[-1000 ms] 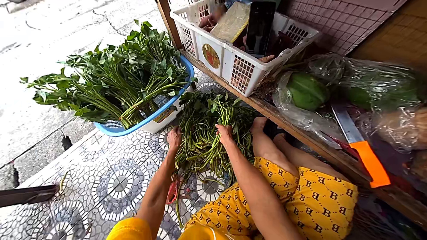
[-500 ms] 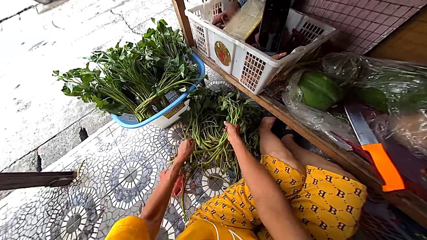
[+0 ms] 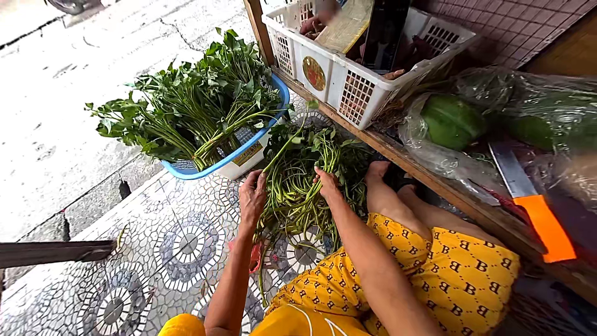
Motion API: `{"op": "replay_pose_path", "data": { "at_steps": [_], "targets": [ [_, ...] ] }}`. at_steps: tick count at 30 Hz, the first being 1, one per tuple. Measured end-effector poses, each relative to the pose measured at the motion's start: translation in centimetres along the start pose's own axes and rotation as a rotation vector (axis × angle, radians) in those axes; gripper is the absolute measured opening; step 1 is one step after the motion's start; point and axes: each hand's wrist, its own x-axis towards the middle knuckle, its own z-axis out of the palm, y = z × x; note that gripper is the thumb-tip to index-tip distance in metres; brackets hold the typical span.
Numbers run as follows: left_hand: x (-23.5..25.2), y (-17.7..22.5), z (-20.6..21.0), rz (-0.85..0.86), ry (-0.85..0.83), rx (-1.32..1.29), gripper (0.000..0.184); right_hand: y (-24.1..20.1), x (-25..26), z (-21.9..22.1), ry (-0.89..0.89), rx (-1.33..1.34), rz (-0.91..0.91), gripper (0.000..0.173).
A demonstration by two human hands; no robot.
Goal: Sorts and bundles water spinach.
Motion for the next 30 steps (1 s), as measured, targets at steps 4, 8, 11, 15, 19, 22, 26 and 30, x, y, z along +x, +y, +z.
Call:
{"op": "replay_pose_path", "data": {
  "at_steps": [4, 8, 11, 15, 19, 22, 26, 30],
  "targets": [
    [0.3, -3.1, 4.5, -0.105, -0.069, -0.109, 0.028, -0.3, -0.4, -0.4, -0.02, 0.05, 0.001, 0.035],
    [1.3, -3.4, 6.6, -0.156, -0.185, -0.089, 0.026, 0.1, -0.3, -0.2, -0.065, 0.04, -0.016, 0.035],
    [2.1, -2.6, 7.8, -0.203, -0.361, -0.087, 0.027, 0.7, -0.5, 0.2, -0.122, -0.038, -0.049, 0.034],
    [2.3, -2.3, 9.6, -0.123, -0.503, 0.012, 0.031, 1.1, -0.8, 0.7, -0.143, -0.14, -0.048, 0.061],
    [1.6, -2.3, 10.5, 0.032, -0.557, 0.226, 0.035, 1.0, -1.0, 0.6, -0.146, -0.155, -0.037, 0.062],
    [1.1, -2.6, 10.7, 0.068, -0.587, 0.205, 0.043, 0.9, -0.8, 0.4, -0.138, -0.06, -0.031, 0.035],
    [0.9, -2.8, 10.2, -0.177, -0.855, 0.014, 0.078, -0.2, -0.2, -0.4, -0.137, 0.089, 0.001, 0.024],
    [3.9, -6.8, 10.3, -0.322, -0.475, -0.025, 0.044, -1.6, -0.4, -1.1, 0.012, 0.024, -0.009, 0.029]
  ]
}}
